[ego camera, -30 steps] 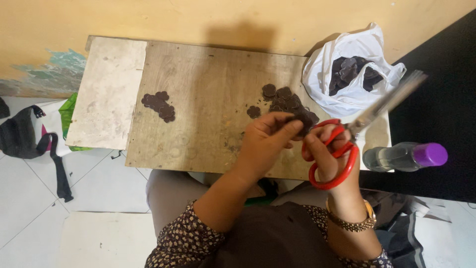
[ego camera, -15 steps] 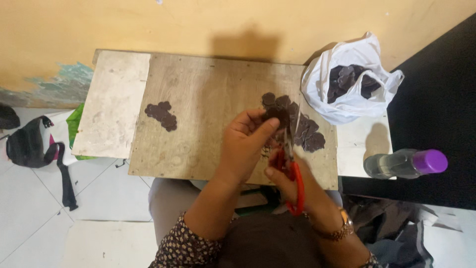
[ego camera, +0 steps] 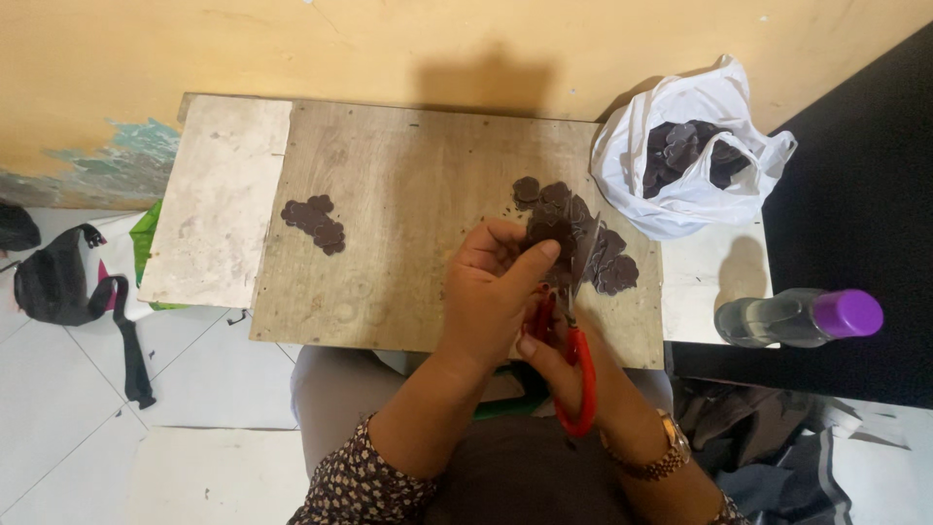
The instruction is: The person uses red-handled scissors to trim dark brown leather pieces into small, rounded shapes on a wooden board. They rotate each piece while cutting and place finished pieces into a white bag on the table.
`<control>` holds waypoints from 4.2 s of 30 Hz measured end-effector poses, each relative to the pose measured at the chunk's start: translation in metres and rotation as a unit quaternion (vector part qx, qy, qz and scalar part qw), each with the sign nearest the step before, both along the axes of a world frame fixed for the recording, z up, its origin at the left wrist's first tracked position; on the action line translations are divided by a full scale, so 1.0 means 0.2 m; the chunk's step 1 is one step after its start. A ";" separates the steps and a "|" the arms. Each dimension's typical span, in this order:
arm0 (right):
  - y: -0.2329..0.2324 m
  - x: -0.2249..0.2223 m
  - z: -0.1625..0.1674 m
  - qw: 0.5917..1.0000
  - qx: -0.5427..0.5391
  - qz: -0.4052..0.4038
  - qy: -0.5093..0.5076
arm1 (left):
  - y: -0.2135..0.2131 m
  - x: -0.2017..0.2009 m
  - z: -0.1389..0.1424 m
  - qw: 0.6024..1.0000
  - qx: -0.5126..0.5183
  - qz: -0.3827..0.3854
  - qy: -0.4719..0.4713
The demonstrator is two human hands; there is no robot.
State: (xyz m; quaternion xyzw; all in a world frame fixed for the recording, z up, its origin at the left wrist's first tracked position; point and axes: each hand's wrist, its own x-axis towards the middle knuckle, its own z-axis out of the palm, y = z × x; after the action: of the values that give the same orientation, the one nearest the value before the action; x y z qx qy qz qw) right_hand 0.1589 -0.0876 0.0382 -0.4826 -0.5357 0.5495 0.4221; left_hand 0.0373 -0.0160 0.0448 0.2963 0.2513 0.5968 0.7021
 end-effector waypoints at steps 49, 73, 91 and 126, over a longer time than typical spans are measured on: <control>0.01 0.05 -0.11 0.998 -0.006 -0.041 0.054 | -0.03 0.05 0.04 0.999 -0.037 -0.012 -0.015; 0.01 0.08 -0.08 0.998 -0.031 -0.044 0.014 | 0.02 0.02 0.00 0.998 -0.052 -0.010 0.046; -0.01 0.09 -0.07 0.998 -0.035 -0.039 0.017 | 0.02 0.00 -0.03 0.997 -0.030 -0.011 0.070; -0.01 0.10 -0.09 0.998 -0.029 -0.036 -0.051 | 0.07 -0.03 -0.05 0.998 -0.017 -0.022 0.051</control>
State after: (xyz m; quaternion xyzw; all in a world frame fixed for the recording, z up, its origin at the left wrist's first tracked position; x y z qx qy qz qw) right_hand 0.1795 -0.0895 0.0195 -0.5416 -0.5224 0.5237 0.3994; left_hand 0.0311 -0.0013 0.0345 0.3202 0.2905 0.5611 0.7059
